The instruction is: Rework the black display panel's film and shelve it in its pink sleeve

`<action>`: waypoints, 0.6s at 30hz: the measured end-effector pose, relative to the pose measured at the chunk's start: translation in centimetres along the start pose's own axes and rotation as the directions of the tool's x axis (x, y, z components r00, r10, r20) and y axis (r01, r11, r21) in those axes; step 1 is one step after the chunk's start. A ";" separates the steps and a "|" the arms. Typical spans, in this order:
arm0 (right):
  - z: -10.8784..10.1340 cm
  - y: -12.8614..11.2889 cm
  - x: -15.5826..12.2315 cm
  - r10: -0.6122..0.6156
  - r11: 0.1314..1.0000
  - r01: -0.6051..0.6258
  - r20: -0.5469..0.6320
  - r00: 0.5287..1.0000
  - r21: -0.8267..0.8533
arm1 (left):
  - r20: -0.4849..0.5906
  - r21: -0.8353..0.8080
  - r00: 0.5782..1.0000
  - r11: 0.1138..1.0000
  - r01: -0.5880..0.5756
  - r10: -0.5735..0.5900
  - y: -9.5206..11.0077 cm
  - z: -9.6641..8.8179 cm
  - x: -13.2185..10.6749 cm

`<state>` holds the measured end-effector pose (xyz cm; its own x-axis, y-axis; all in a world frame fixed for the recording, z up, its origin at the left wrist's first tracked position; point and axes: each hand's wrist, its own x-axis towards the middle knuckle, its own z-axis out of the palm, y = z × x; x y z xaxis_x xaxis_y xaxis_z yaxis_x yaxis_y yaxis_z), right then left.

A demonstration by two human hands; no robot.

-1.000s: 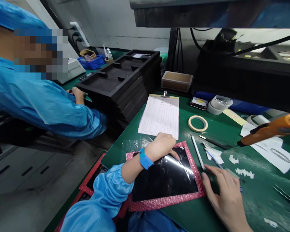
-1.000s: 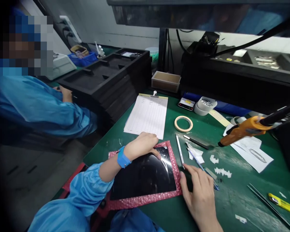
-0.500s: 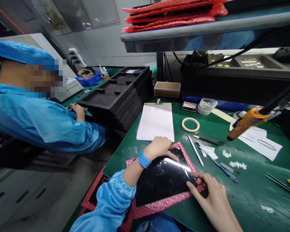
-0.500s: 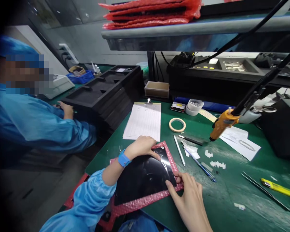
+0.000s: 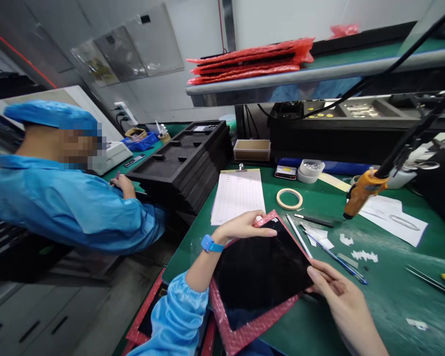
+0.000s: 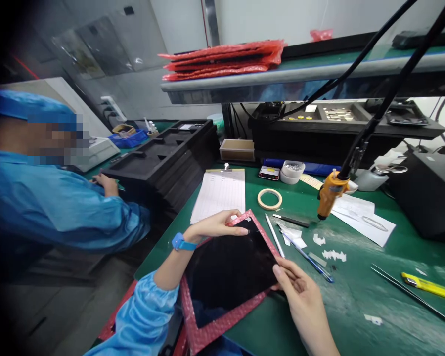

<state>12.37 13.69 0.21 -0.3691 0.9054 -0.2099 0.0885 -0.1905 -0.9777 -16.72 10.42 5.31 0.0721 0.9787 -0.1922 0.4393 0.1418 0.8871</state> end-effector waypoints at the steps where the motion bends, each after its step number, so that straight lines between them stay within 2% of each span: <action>1: 0.1 -0.4 0.3 0.000 1.000 0.001 -0.034 0.999 0.012 | 0.016 -0.036 1.000 0.999 -0.006 0.006 0.0 0.0 0.0; 4: 0.2 -1.7 1.2 0.036 0.998 -0.030 -0.115 0.993 0.051 | 0.041 -0.129 0.999 0.991 -0.026 0.032 -0.1 0.0 0.2; 7: 0.2 -2.7 1.7 0.031 0.998 -0.023 -0.150 0.988 0.050 | 0.008 -0.209 0.999 0.977 -0.044 0.047 -0.1 0.1 0.2; 12: 0.2 -4.1 2.0 0.009 0.998 0.004 -0.217 0.976 0.061 | -0.010 -0.328 1.000 0.945 -0.005 0.002 -0.1 0.4 0.2; 18: -0.5 -4.3 2.8 0.007 0.999 0.001 -0.144 0.990 0.053 | 0.050 -0.474 0.999 0.880 0.031 -0.008 0.2 1.3 0.0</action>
<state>11.43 17.19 3.82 -0.2313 0.9493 -0.2128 0.0387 -0.2096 -0.9770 -15.48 10.26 4.90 0.1134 0.9689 -0.2199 -0.0356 0.2252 0.9737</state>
